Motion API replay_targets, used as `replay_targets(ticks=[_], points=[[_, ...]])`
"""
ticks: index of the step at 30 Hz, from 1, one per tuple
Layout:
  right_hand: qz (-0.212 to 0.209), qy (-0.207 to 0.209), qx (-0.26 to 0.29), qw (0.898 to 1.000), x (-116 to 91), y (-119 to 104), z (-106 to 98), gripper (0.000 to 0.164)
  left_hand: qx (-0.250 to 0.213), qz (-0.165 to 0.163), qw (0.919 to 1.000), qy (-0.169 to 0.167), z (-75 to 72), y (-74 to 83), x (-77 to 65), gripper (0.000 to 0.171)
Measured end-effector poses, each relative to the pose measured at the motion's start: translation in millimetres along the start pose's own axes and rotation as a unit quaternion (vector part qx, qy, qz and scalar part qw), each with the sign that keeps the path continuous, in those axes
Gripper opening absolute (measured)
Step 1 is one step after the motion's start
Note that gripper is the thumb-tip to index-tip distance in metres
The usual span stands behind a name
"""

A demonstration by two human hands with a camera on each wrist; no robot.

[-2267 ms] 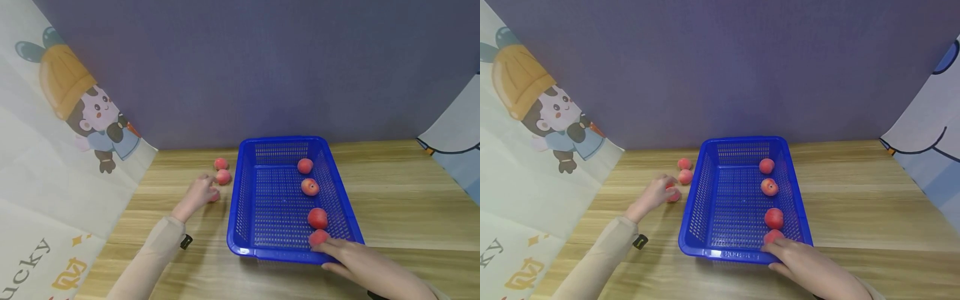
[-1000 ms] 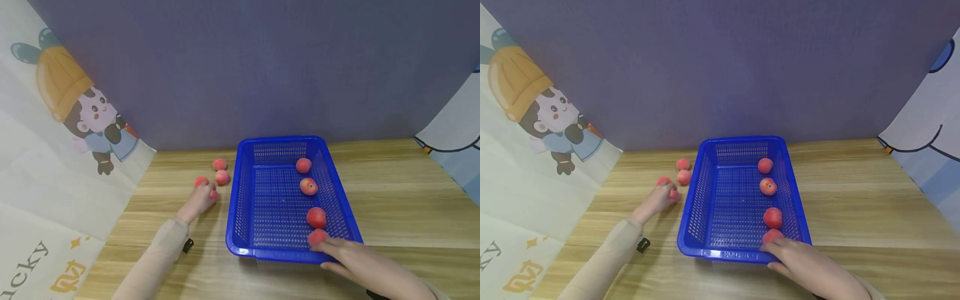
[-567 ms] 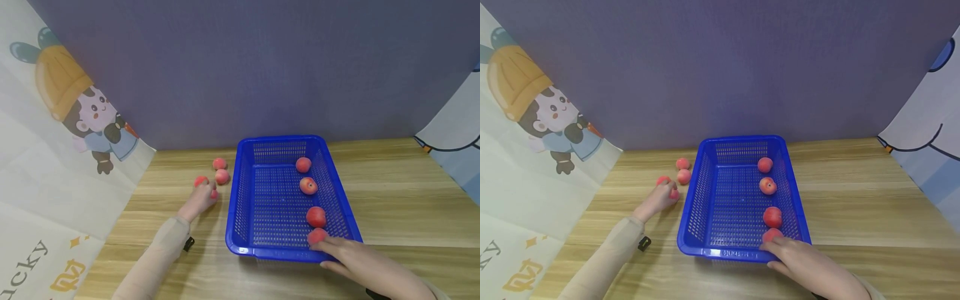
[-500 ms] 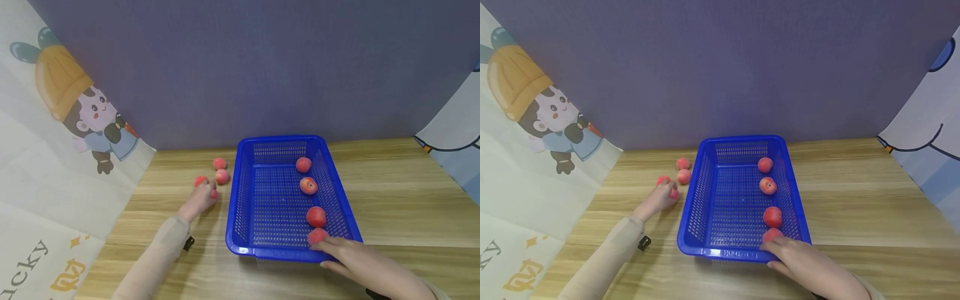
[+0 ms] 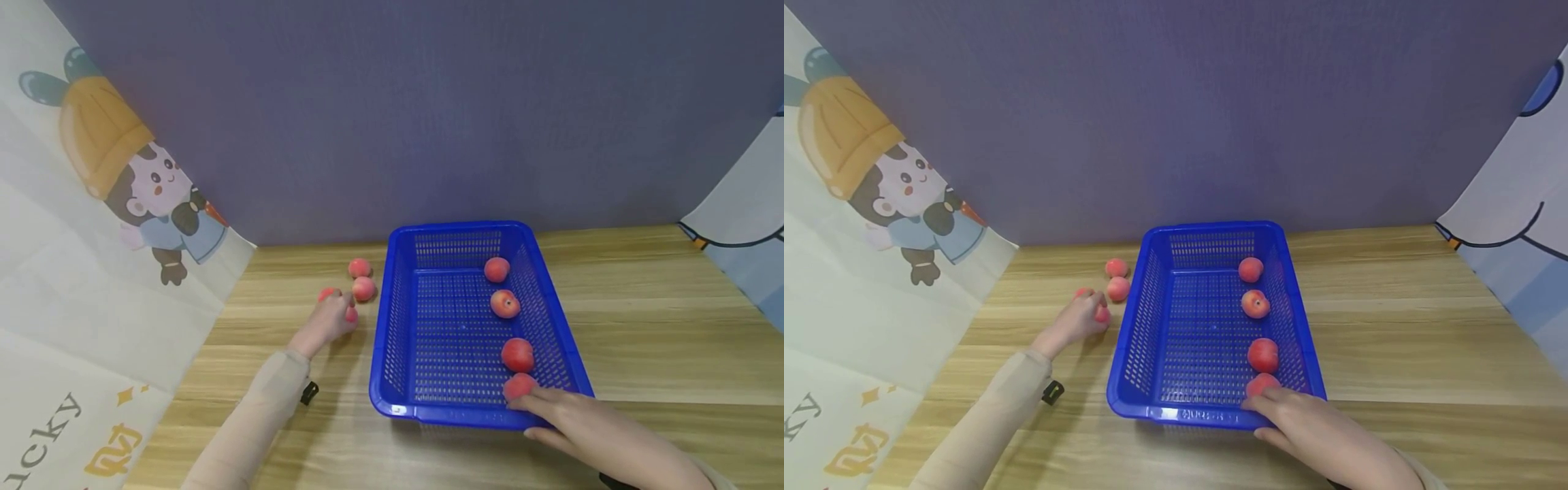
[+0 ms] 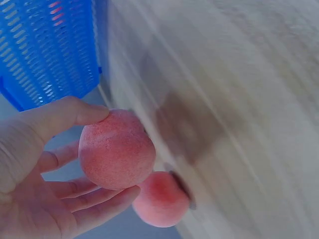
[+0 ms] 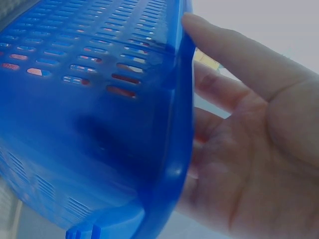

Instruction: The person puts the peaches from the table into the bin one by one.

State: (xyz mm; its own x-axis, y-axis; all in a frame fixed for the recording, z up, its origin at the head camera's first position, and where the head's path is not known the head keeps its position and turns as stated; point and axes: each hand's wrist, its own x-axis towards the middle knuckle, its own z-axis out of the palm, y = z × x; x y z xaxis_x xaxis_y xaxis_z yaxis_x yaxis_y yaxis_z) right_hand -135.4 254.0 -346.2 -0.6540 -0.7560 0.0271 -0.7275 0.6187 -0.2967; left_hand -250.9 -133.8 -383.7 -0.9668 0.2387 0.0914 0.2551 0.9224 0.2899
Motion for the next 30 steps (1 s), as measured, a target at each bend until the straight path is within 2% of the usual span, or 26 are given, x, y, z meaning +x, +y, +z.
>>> replay_targets(ticks=[5, 7, 12, 17, 26, 30], points=[[-0.005, 0.01, -0.008, 1.0, -0.1, -0.3, 0.1, 0.03, -0.01, -0.02, 0.9996, -0.016, -13.0, 6.9, 2.1, 0.026], [0.001, 0.001, 0.0, 1.0, -0.3, -0.5, -0.4, 0.031, -0.013, -0.023, 0.9995, -0.017, -19.0, 9.5, 3.0, 0.025], [0.011, -0.02, 0.02, 1.0, -0.6, -0.7, -2.1, 0.033, -0.012, -0.003, 0.9999, -0.007, -32.1, 14.1, 5.2, 0.031], [0.013, -0.024, 0.024, 0.999, -0.6, -0.1, -2.2, 0.034, -0.015, 0.024, 0.9996, 0.0, -44.2, 22.2, 7.4, 0.036], [-0.002, -0.002, 0.004, 1.0, 0.4, 0.2, -1.0, 0.031, -0.013, 0.035, 0.9992, 0.014, -61.9, 38.9, 10.9, 0.036], [0.001, -0.006, 0.008, 1.0, 0.4, -0.4, -1.8, 0.031, -0.018, 0.035, 0.9992, 0.007, -69.6, 45.7, 14.8, 0.036]])
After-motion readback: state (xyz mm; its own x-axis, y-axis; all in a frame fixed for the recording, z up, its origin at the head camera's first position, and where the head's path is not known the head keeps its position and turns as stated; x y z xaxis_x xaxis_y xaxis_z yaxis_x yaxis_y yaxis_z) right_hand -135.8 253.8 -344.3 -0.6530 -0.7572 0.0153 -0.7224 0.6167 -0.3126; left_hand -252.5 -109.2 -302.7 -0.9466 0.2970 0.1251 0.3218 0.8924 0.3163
